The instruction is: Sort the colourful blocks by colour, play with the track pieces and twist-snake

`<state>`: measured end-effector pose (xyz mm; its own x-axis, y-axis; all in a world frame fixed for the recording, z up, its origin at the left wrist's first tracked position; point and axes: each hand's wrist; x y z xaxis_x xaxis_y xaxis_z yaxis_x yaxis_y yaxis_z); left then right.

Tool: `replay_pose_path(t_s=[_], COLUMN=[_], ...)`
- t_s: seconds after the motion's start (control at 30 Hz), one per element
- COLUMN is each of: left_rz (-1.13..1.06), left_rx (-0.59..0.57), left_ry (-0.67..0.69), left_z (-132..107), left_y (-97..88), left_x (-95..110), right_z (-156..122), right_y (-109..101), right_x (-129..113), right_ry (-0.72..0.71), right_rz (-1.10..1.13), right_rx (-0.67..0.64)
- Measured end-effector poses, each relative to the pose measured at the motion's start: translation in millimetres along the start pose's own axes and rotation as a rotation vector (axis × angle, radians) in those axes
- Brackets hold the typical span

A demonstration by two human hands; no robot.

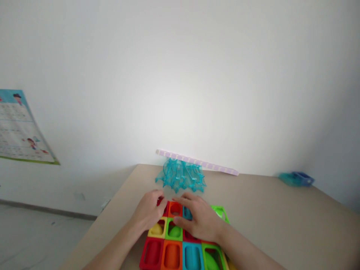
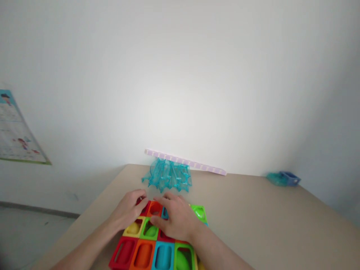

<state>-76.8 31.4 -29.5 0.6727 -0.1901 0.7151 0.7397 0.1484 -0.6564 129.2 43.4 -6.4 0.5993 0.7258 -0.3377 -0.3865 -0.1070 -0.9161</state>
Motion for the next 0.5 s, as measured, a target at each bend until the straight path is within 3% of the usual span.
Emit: replay_pose_path(t_s=[0.33,0.5], left_rz=[-0.031,-0.225], left_rx=[0.089,0.171], left_ry=[-0.031,0.13], left_z=[3.4,0.9], left_y=[7.2,8.5], left_x=[-7.0,-1.9], right_z=[-1.0,-2.0], right_y=[-4.3,-3.8], right_x=[-3.5,-3.9], right_ry=[-0.045,-0.036], right_rz=[-0.067,-0.091], right_rx=[-0.05,-0.046])
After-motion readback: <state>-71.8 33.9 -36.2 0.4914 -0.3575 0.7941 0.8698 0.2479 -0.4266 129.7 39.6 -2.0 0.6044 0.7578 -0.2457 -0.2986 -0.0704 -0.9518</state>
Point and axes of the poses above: each hand's wrist, its own z-axis towards the middle knuckle, its own y-axis out of the palm, x = y × z, and after that the axes turned 8 degrees about -z, right-handed
